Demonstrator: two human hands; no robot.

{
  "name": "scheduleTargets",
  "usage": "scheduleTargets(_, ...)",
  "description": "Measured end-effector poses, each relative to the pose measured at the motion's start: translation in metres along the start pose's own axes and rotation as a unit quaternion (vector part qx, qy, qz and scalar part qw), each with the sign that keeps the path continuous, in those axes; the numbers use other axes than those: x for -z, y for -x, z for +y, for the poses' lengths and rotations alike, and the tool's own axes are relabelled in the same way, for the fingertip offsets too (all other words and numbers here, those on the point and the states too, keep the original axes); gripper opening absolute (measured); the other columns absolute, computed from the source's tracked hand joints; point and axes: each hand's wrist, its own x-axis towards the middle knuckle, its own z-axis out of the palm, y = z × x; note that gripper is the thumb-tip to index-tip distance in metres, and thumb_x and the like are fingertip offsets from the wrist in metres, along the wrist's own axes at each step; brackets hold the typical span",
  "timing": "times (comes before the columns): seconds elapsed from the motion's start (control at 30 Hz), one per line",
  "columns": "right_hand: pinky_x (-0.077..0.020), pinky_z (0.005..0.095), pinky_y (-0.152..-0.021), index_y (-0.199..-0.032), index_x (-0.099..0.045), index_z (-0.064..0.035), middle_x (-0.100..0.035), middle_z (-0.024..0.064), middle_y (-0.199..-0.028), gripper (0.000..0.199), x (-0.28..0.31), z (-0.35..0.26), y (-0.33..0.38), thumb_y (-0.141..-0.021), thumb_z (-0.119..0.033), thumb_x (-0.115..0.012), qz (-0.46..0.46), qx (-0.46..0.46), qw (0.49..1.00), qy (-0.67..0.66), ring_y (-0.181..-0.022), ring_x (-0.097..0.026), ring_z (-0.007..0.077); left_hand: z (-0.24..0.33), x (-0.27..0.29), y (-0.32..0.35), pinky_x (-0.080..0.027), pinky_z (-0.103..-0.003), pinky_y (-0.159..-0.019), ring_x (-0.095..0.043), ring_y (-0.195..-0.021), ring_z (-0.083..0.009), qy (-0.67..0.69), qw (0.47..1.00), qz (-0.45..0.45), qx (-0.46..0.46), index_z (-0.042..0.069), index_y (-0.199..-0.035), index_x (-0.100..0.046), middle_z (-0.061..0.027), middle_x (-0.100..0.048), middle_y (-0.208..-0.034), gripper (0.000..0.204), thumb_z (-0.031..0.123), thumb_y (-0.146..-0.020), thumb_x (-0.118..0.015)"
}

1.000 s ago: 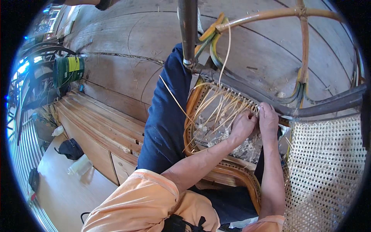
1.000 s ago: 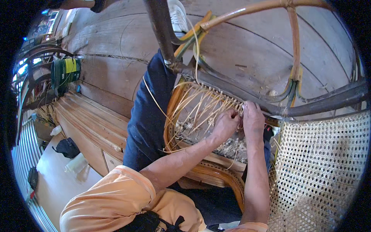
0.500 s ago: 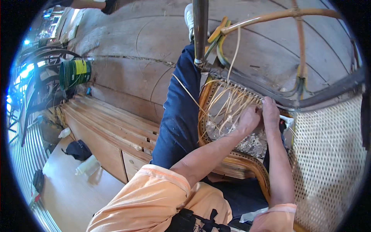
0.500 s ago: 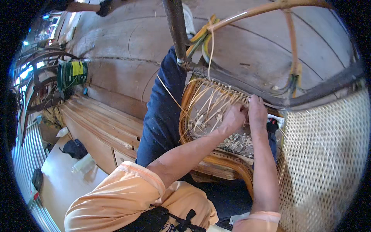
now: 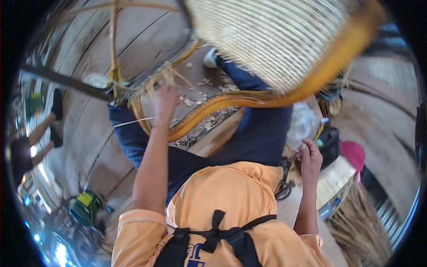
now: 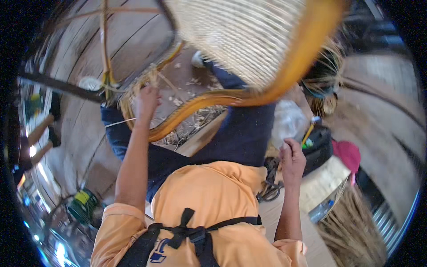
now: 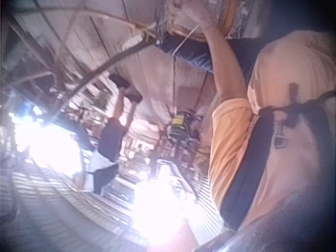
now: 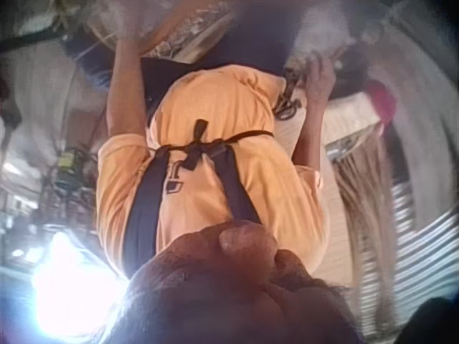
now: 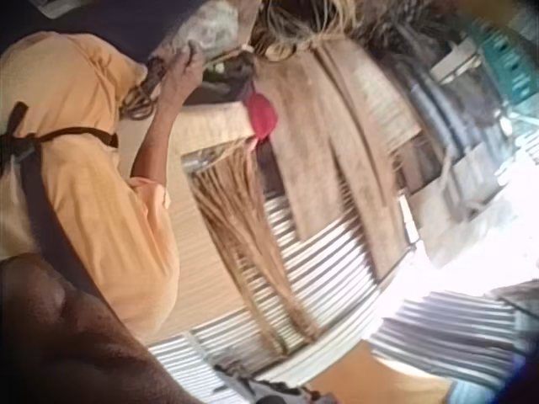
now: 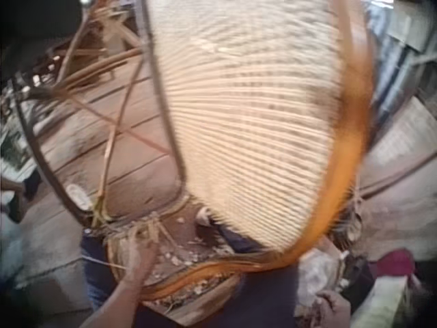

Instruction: Weaving rattan or bamboo strips into the seat and back of a chair frame.

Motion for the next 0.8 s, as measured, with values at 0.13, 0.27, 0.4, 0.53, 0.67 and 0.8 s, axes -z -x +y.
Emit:
scheduleTargets(0.13, -0.0428, 0.0248, -0.056, -0.096, -0.058, -0.0025, -0.058, 0.0037, -0.077, 0.013, 0.059, 0.091, 0.035, -0.084, -0.009, -0.055, 0.08, -0.066, 0.986, 0.132, -0.061, -0.053, 0.0112, 0.029, -0.001, 0.022, -0.046, -0.031, -0.051, -0.058, -0.05, -0.0187, -0.018, 0.998, -0.057, -0.032, -0.001, -0.08, -0.062, -0.0123, -0.063, -0.066, 0.029, 0.025, -0.082, -0.048)
scheduleTargets(0.27, -0.0465, 0.0369, -0.071, -0.096, -0.058, 0.0011, -0.062, 0.0164, -0.085, 0.019, 0.04, 0.13, 0.067, -0.079, -0.006, -0.053, -0.009, 0.009, 0.931, 0.365, -0.078, -0.06, 0.0307, 0.026, 0.01, 0.03, -0.046, -0.032, -0.054, -0.058, -0.052, -0.0197, -0.025, 0.996, -0.076, -0.028, -0.002, -0.078, -0.061, -0.0117, -0.063, -0.065, 0.029, 0.024, -0.082, -0.047)
scheduleTargets(0.4, -0.0436, 0.0439, -0.077, -0.096, -0.058, 0.0016, -0.06, 0.0219, -0.092, 0.022, 0.017, 0.158, 0.074, -0.075, -0.005, -0.053, -0.05, -0.1, 0.916, 0.386, -0.09, -0.056, 0.0382, 0.0, 0.019, 0.033, -0.048, -0.038, -0.066, -0.061, -0.073, -0.024, -0.426, 0.814, -0.092, -0.384, 0.005, -0.077, -0.064, -0.0101, -0.062, -0.076, 0.016, 0.019, -0.075, -0.057)
scheduleTargets(0.53, -0.0426, 0.0472, -0.076, -0.093, -0.055, 0.0005, -0.059, 0.025, -0.093, 0.025, 0.021, 0.143, 0.088, -0.082, -0.02, -0.048, -0.108, -0.07, 0.859, 0.496, -0.091, -0.055, 0.0399, 0.012, -0.006, 0.076, -0.05, -0.038, -0.066, -0.061, -0.077, -0.0267, -0.363, 0.846, -0.04, -0.389, 0.005, -0.072, -0.062, -0.0111, -0.059, -0.08, 0.011, 0.013, -0.071, -0.056)
scheduleTargets(0.67, -0.0427, 0.0466, -0.077, -0.109, -0.053, -0.0007, -0.056, 0.0275, -0.102, 0.038, 0.072, 0.304, 0.092, -0.084, -0.028, -0.047, -0.129, -0.275, 0.934, 0.186, -0.094, -0.053, 0.0421, 0.018, -0.042, 0.102, -0.049, -0.036, -0.072, -0.06, -0.083, -0.0249, -0.082, 0.975, -0.131, -0.161, 0.009, -0.072, -0.065, -0.0078, -0.06, -0.081, 0.007, 0.013, -0.067, -0.062)
scheduleTargets(0.8, -0.0455, 0.0346, -0.073, -0.114, -0.05, 0.0086, -0.062, 0.0205, -0.094, 0.045, 0.05, 0.11, 0.101, -0.083, -0.024, -0.052, -0.327, -0.078, 0.883, 0.328, -0.082, -0.06, 0.0304, 0.016, -0.069, 0.116, -0.048, -0.042, -0.065, -0.061, -0.074, -0.0309, -0.055, 0.988, 0.002, -0.144, 0.005, -0.079, -0.061, -0.0159, -0.061, -0.077, 0.014, 0.017, -0.078, -0.056)
